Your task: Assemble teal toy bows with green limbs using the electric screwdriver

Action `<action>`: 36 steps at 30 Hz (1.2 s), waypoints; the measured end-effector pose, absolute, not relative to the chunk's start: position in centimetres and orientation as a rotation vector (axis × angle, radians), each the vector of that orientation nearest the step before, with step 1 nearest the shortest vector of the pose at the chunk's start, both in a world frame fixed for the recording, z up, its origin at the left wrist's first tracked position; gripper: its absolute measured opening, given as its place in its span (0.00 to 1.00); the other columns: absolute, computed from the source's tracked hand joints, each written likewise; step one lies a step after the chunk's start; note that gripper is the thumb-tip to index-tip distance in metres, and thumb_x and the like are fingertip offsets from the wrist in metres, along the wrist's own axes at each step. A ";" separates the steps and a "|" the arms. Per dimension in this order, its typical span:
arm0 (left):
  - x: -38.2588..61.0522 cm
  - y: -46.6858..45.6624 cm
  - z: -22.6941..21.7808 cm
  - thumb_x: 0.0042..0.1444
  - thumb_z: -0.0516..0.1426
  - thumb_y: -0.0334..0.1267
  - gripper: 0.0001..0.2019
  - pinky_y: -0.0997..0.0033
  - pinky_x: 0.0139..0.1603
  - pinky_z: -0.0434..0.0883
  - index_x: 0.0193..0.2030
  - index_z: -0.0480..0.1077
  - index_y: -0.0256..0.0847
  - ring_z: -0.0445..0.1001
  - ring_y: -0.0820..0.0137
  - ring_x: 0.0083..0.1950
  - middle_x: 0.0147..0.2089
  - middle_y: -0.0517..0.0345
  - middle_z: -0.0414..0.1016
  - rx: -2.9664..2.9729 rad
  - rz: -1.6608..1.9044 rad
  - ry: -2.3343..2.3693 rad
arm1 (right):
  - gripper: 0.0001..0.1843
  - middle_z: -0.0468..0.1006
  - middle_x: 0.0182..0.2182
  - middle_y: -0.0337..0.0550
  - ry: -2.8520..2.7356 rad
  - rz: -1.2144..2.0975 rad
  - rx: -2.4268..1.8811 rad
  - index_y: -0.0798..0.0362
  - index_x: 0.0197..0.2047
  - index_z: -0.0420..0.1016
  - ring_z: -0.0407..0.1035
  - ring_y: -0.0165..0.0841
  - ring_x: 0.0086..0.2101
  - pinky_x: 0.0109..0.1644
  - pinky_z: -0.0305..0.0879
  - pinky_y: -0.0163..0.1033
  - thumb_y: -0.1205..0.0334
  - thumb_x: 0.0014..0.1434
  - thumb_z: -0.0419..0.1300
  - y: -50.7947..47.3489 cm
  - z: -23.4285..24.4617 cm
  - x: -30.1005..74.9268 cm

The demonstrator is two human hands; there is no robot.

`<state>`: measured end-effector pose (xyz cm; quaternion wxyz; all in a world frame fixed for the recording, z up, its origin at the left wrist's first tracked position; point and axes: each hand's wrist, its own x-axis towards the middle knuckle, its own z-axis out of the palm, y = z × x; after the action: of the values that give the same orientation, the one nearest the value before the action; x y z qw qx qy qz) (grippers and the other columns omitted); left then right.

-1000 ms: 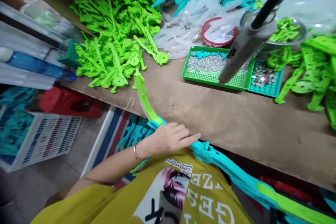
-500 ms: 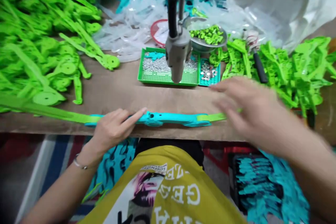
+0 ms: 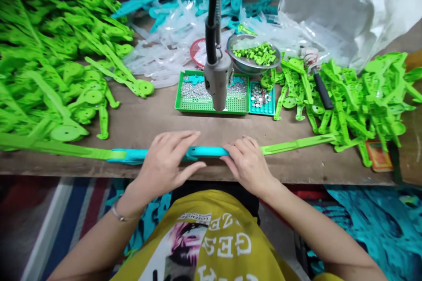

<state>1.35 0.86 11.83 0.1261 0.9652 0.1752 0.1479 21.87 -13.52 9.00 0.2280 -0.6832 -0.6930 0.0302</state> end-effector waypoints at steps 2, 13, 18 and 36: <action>2.7 0.2 12.0 0.67 0.57 0.47 0.16 0.58 0.48 0.65 0.53 0.73 0.38 0.73 0.60 0.45 0.44 0.52 0.79 2.842 0.439 0.473 | 0.09 0.81 0.37 0.48 -1.894 0.090 -1.848 0.55 0.48 0.76 0.73 0.40 0.39 0.53 0.69 0.50 0.62 0.67 0.59 -13.7 9.0 21.5; 2.6 0.8 11.1 0.63 0.60 0.51 0.20 0.61 0.47 0.70 0.54 0.69 0.39 0.74 0.61 0.48 0.47 0.50 0.77 2.661 0.536 0.576 | 0.10 0.80 0.37 0.50 -1.814 0.383 -1.780 0.55 0.46 0.77 0.73 0.39 0.38 0.42 0.70 0.45 0.61 0.68 0.57 -12.9 8.7 23.1; 1.6 2.4 9.1 0.61 0.62 0.51 0.22 0.59 0.51 0.74 0.55 0.66 0.41 0.75 0.59 0.52 0.53 0.48 0.73 2.605 0.424 0.574 | 0.14 0.81 0.38 0.47 -1.698 0.714 -1.887 0.52 0.46 0.80 0.76 0.39 0.39 0.44 0.70 0.44 0.54 0.68 0.56 -11.9 8.3 24.1; 4.7 2.4 7.2 0.58 0.64 0.49 0.24 0.55 0.49 0.75 0.59 0.68 0.50 0.77 0.55 0.52 0.57 0.53 0.70 2.444 -0.008 0.780 | 0.13 0.82 0.38 0.50 -1.853 -0.047 -1.951 0.53 0.39 0.81 0.72 0.41 0.41 0.47 0.64 0.45 0.59 0.63 0.55 5.3 11.8 33.5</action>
<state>4.72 2.38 7.17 0.2844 0.9133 0.2915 -0.0031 33.51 5.33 11.76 0.2232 -0.7066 -0.6712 -0.0169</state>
